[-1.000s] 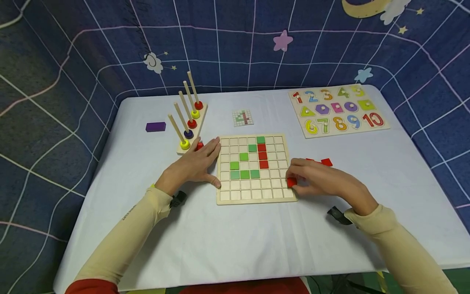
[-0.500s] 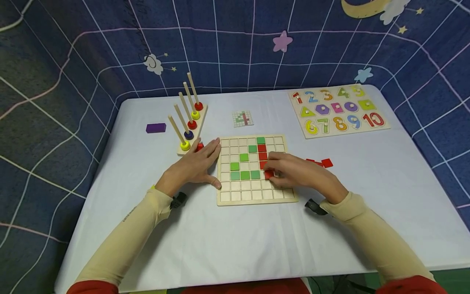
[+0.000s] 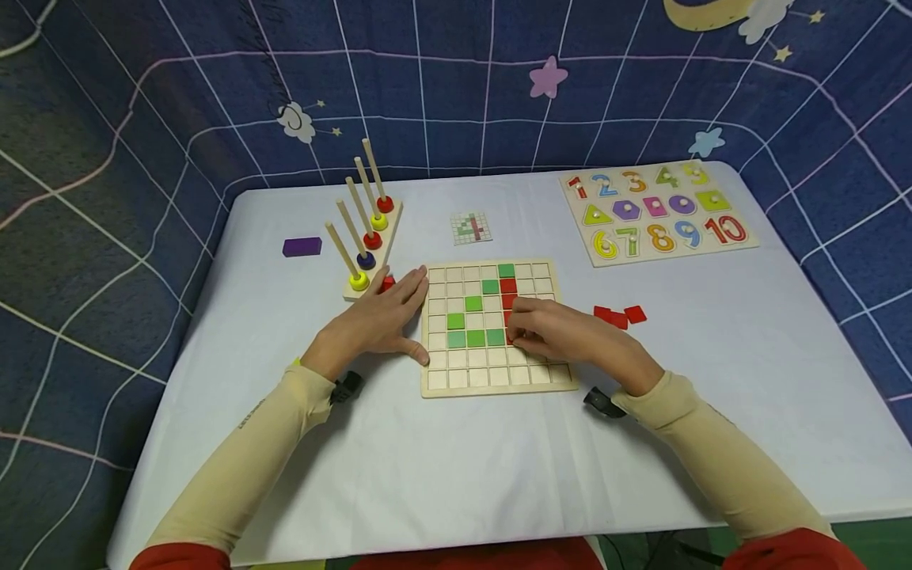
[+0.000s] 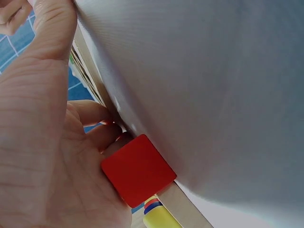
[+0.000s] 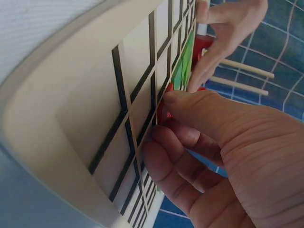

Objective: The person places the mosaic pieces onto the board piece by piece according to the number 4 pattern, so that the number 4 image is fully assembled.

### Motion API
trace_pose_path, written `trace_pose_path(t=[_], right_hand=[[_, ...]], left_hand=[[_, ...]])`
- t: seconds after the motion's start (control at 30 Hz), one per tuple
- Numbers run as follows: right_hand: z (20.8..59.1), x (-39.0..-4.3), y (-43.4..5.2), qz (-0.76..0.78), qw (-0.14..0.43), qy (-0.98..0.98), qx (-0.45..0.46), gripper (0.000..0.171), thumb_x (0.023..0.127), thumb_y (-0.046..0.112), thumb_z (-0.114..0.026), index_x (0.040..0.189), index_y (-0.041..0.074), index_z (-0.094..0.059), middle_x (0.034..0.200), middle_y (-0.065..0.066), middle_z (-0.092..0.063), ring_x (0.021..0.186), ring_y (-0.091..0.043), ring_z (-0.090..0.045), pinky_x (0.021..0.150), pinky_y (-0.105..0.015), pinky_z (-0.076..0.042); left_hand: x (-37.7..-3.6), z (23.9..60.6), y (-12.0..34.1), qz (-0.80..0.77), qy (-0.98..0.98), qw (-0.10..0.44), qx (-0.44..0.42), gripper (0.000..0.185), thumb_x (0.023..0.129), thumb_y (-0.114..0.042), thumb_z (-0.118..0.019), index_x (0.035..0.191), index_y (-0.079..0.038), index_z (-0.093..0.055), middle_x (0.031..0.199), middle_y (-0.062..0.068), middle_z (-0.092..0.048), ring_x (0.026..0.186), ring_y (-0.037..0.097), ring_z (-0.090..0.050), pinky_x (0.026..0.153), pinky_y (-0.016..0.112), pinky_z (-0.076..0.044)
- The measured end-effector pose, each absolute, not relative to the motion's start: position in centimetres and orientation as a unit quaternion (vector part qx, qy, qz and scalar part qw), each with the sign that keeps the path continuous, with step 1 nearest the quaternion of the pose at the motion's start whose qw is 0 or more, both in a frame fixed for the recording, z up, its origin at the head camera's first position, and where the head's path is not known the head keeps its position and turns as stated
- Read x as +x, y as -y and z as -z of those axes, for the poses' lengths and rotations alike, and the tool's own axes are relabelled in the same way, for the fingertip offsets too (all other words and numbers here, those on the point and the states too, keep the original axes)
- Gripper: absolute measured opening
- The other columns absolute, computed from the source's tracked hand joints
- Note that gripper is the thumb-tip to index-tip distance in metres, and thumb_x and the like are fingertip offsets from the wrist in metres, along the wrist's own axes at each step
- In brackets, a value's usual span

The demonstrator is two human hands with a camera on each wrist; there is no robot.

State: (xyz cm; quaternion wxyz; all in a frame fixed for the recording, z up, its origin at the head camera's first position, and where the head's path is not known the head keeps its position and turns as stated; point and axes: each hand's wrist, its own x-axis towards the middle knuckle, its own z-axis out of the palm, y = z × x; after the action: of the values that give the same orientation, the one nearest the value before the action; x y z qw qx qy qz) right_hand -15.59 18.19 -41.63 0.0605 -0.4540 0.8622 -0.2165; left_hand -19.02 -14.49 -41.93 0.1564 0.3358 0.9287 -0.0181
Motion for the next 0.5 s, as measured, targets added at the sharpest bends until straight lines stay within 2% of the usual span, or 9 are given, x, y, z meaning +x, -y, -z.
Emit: trace_pose_path(t=[0.5], right_hand=[[41.45, -15.02, -18.82, 0.202, 0.037, -0.862, -0.464, 0.003, 0.094, 0.002, -0.079, 0.096, 0.004, -0.078, 0.094, -0.005, -0.066, 0.086, -0.014, -0.055, 0.077, -0.030, -0.057]], left_hand=[[-18.86, 41.92, 14.54, 0.012, -0.929, 0.154, 0.337, 0.136, 0.078, -0.078, -0.076, 0.170, 0.002, -0.015, 0.181, 0.019, -0.006, 0.169, 0.034, -0.017, 0.135, 0.066, 0.001]])
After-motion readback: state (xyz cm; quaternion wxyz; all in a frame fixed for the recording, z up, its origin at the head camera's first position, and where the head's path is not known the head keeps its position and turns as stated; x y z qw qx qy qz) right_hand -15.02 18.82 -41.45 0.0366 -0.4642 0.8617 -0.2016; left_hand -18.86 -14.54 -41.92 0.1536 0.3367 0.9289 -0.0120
